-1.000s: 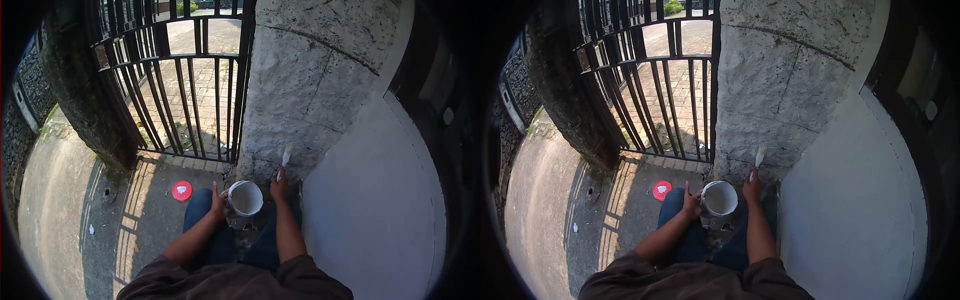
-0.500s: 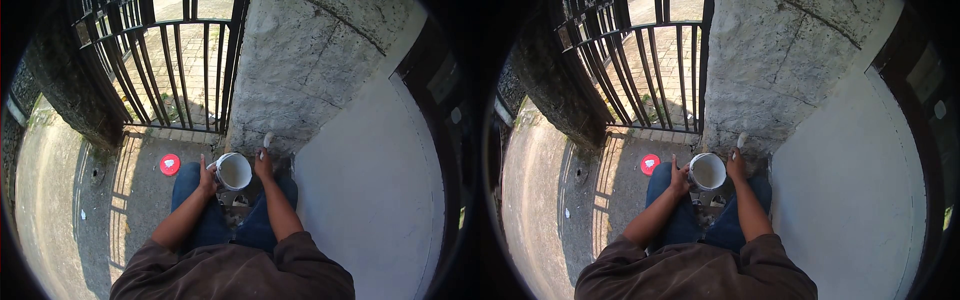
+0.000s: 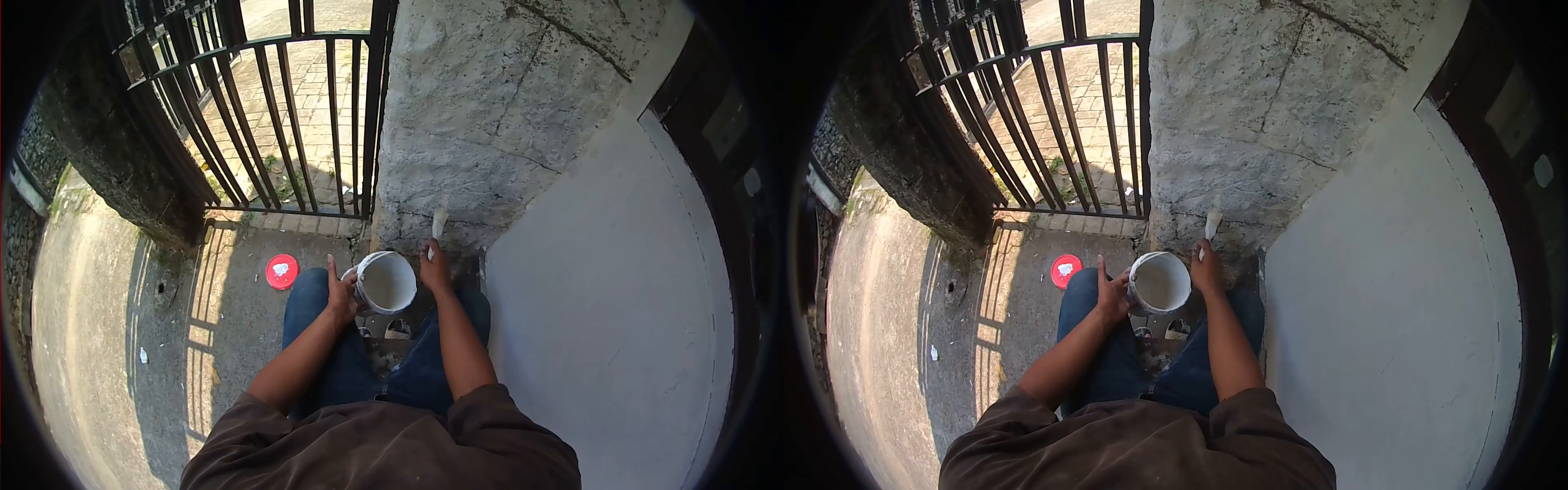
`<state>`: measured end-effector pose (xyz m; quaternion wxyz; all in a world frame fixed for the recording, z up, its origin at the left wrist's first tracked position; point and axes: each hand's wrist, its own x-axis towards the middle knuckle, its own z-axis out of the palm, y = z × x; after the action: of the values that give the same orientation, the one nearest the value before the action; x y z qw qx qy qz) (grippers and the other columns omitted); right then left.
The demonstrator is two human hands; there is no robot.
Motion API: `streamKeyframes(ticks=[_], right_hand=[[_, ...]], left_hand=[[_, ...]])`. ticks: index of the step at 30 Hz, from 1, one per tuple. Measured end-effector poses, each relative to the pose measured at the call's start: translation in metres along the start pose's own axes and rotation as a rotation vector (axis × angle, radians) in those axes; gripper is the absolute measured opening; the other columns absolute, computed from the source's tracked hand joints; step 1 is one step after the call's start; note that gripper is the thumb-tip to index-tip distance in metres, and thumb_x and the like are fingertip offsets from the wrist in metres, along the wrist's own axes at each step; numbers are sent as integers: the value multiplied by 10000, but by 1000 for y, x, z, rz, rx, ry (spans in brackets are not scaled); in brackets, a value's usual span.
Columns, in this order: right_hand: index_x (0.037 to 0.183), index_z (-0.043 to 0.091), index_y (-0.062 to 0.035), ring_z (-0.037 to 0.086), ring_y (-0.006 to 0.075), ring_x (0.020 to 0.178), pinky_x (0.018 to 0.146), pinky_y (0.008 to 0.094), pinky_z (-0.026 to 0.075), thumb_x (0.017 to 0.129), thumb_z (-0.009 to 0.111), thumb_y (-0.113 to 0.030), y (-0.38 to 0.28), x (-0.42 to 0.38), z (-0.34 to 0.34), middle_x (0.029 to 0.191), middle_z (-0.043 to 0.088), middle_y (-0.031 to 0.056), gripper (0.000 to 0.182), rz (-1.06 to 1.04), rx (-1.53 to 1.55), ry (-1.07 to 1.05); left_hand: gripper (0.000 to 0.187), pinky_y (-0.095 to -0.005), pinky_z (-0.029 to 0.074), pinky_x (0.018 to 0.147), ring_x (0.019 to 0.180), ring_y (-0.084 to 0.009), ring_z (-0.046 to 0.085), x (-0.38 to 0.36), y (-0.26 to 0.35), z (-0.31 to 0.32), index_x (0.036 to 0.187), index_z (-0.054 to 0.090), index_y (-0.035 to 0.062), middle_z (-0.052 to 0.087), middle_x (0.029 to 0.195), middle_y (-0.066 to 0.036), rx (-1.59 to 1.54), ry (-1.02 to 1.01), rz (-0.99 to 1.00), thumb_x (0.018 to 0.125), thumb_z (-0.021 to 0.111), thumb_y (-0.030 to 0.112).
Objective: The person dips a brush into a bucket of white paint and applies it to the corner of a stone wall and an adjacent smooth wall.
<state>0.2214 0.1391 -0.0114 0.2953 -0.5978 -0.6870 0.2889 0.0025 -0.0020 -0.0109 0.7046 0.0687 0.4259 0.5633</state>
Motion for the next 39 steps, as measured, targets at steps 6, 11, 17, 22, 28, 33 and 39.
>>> streamKeyframes(ticks=[6, 11, 17, 22, 28, 33, 39], right_hand=[[1253, 606, -104, 608, 122, 723, 632, 334, 503, 1051, 604, -157, 19, 10, 3, 870, 638, 27, 209, -48, 268, -129], [1248, 648, -93, 568, 99, 741, 716, 322, 501, 1034, 624, -225, -57, -30, -77, 814, 619, -3, 253, 83, 580, -296], [1213, 712, -100, 666, 195, 780, 764, 369, 530, 1012, 639, -230, -40, -54, -75, 900, 716, 62, 250, -73, 350, -509], [1219, 706, -49, 702, 424, 1076, 911, 485, 550, 990, 633, -253, -41, -57, -13, 1150, 724, 252, 315, -182, -131, -567], [1274, 702, -46, 703, 365, 1147, 979, 472, 565, 981, 603, -173, 21, -19, 78, 1264, 707, 233, 334, -221, -632, -569], [1277, 708, -50, 690, 341, 1207, 1014, 454, 557, 966, 615, -144, 18, -29, 80, 1298, 700, 219, 338, -83, -657, -572], [1247, 723, -20, 664, 379, 1230, 1056, 450, 524, 907, 652, -192, 52, -16, 81, 1314, 687, 239, 388, -100, -516, -649]], left_hand=[[1298, -687, 54, 1210, 1547, -349, 288, 1, -3, -6, 1598, 392, 27, 453, 1619, -145, -85, 7, 105, 796, 175, 1025], [1264, -683, 24, 1212, 1549, -349, 289, -3, -5, -7, 1610, 373, 40, 445, 1633, -127, -101, 59, 212, 823, 158, 1006], [1230, -677, 55, 1207, 1530, -309, 330, 2, -7, -7, 1596, 404, 57, 495, 1596, -122, -45, 60, 244, 840, 148, 993], [1139, -663, 165, 1206, 1499, -301, 374, 0, -13, 3, 1545, 492, 96, 517, 1562, -80, 149, 95, 279, 894, 82, 935], [1098, -666, 224, 1166, 1521, -279, 327, -1, -20, 8, 1481, 559, 112, 457, 1606, -48, 351, -9, 352, 924, 20, 889], [1121, -626, 252, 1169, 1512, -281, 336, 2, -22, -1, 1202, 698, 80, 390, 1653, -30, 271, -108, 298, 905, 1, 906], [1111, -620, 271, 1168, 1504, -283, 344, 3, -29, 1, 1131, 703, 74, 388, 1652, -49, 258, -165, 283, 915, -18, 891]])
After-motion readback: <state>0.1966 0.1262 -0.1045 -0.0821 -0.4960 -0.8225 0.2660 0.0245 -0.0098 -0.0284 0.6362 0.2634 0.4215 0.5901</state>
